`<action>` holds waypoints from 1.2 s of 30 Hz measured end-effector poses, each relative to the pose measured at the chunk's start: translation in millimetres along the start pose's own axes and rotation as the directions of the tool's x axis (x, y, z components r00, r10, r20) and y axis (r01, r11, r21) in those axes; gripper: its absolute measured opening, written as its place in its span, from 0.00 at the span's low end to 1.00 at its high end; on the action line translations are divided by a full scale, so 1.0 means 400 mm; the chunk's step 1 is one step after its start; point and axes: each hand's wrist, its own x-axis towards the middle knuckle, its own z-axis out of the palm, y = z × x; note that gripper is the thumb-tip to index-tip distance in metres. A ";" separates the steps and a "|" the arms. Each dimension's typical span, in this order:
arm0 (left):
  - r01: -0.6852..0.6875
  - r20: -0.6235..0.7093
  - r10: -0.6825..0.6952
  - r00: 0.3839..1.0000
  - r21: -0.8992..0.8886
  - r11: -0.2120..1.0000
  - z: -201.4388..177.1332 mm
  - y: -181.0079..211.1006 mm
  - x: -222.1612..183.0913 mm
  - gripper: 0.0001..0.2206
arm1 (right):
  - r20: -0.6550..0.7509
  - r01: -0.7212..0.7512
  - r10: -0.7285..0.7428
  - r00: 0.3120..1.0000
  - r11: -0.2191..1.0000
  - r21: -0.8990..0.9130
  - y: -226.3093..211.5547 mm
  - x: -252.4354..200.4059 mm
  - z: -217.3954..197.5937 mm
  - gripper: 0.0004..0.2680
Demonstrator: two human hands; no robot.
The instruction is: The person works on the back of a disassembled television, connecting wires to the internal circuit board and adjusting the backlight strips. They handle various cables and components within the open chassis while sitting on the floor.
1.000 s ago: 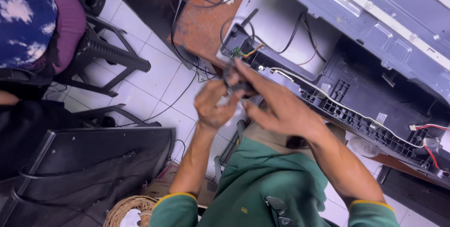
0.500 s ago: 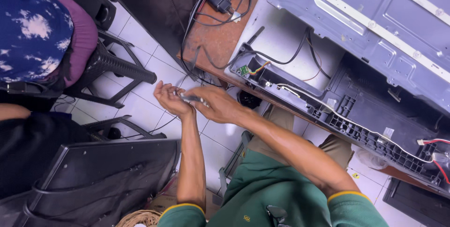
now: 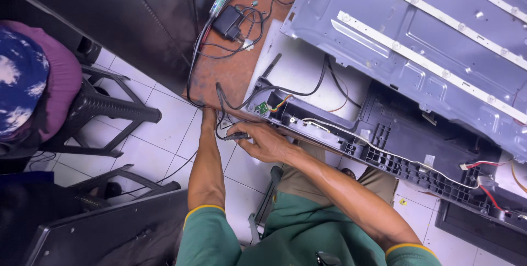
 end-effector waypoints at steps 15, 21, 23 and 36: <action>-0.205 -0.046 0.214 0.976 0.154 0.967 -0.018 0.096 0.003 0.18 | 0.060 -0.067 0.062 0.996 0.995 0.078 -0.003 0.012 -0.016 0.07; -0.255 -0.105 0.283 0.953 0.223 0.941 -0.071 0.033 0.053 0.18 | 0.014 0.071 -0.071 0.997 0.997 -0.027 -0.035 0.016 0.022 0.08; -0.274 -0.112 0.308 0.945 0.244 0.930 -0.072 0.013 0.064 0.18 | -0.028 0.154 -0.157 0.987 0.984 -0.086 -0.074 0.019 0.021 0.07; -0.358 -0.159 0.451 0.878 0.407 0.840 -0.123 -0.170 0.109 0.19 | -0.217 0.323 -0.422 0.880 0.868 -0.376 0.017 0.034 0.072 0.08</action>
